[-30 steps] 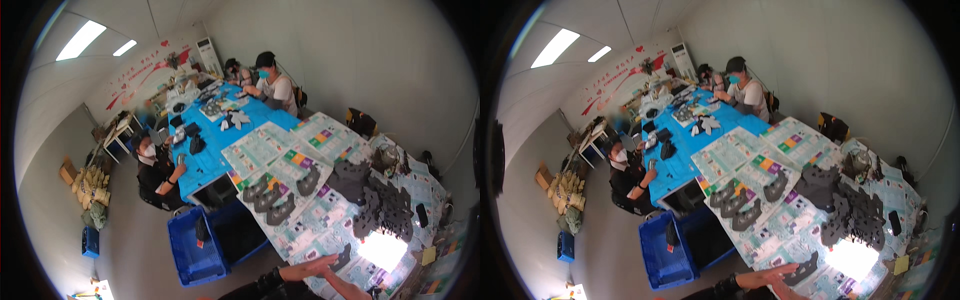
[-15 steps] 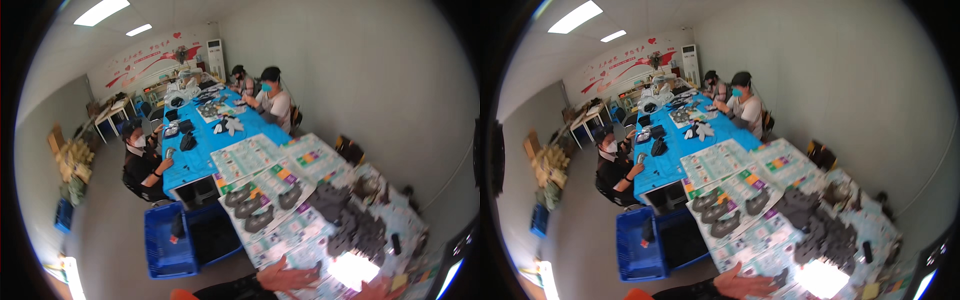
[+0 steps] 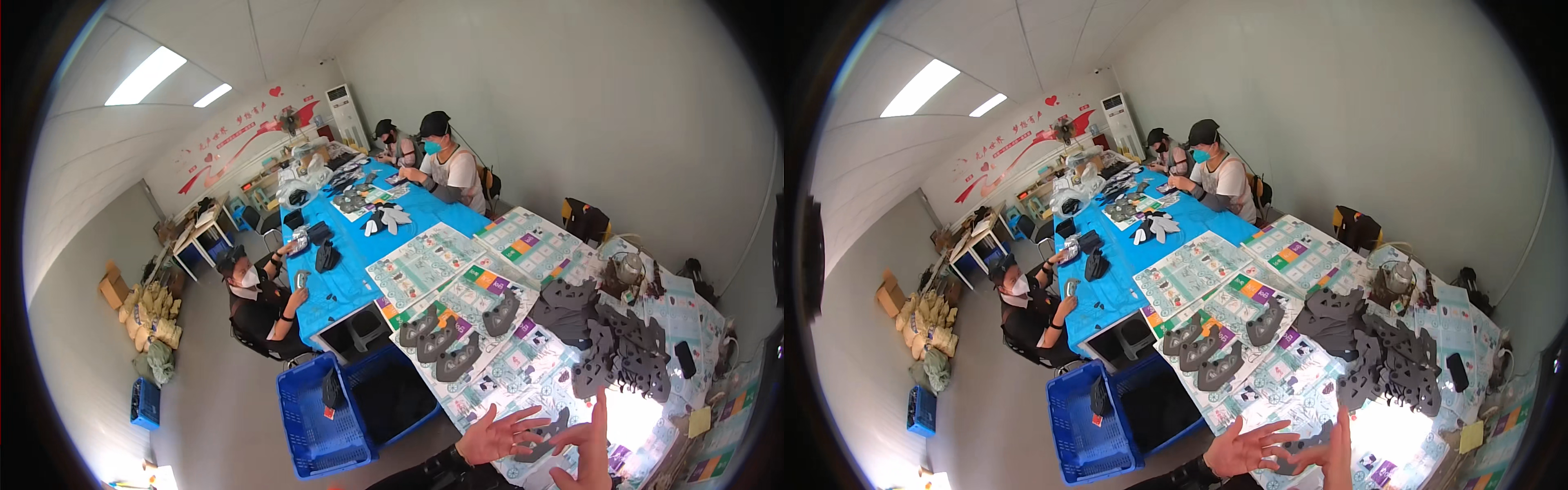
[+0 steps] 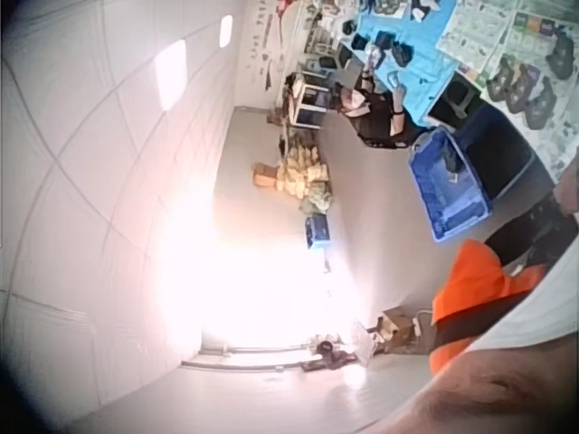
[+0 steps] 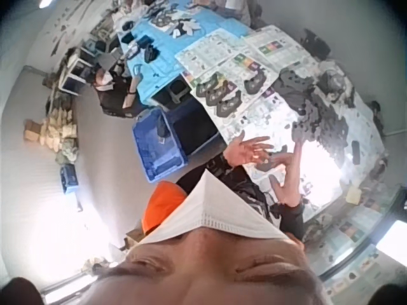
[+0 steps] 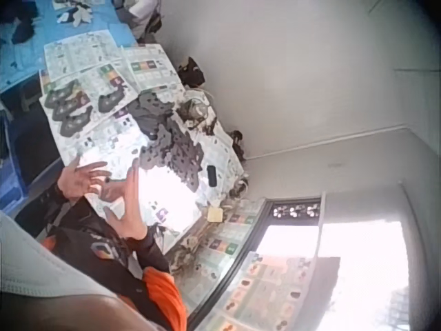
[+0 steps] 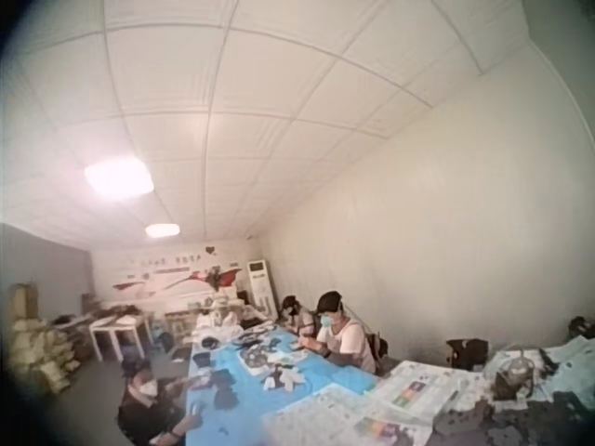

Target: The person holds a grey shoe component and applies adhesive using a hand-held applicator, then picks up small circular metal components and attaches them to the surface.

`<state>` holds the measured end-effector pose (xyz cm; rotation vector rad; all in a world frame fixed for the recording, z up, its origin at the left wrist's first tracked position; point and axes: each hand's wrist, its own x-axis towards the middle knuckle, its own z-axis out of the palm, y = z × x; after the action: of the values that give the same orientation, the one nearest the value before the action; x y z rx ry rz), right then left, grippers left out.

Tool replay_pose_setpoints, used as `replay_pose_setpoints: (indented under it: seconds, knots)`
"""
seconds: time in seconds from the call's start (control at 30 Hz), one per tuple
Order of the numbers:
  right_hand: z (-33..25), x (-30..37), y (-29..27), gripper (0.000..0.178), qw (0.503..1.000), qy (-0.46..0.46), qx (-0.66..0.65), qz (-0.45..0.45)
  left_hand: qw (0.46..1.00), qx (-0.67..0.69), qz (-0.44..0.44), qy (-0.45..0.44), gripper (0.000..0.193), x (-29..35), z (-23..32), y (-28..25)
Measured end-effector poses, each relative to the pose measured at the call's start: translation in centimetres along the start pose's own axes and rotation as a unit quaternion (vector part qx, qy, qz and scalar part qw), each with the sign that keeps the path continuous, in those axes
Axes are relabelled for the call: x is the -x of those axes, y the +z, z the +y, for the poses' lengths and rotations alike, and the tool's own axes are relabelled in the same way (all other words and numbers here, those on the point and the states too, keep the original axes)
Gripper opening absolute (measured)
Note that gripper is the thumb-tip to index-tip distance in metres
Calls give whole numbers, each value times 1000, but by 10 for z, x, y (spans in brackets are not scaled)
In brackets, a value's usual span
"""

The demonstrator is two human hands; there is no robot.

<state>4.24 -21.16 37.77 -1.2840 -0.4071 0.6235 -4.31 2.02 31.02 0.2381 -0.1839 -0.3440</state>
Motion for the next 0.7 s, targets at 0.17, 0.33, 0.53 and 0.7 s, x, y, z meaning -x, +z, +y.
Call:
replay_pose_setpoints:
  seconds: [0.17,0.33,0.53,0.7]
  knots:
    - [-34,32,9,121,953,-177,218,-119,983,-165,69,-35,80,18,-2,-13]
    - [-11,0,25,82,773,-71,626,-81,850,-476,213,-80,48,25,-3,-90]
    - [164,27,-142,52,748,144,614,-205,601,-757,167,-195,50,46,3,-166]
    - [217,72,-218,38,712,300,631,-74,397,-858,134,-297,39,62,2,-180]
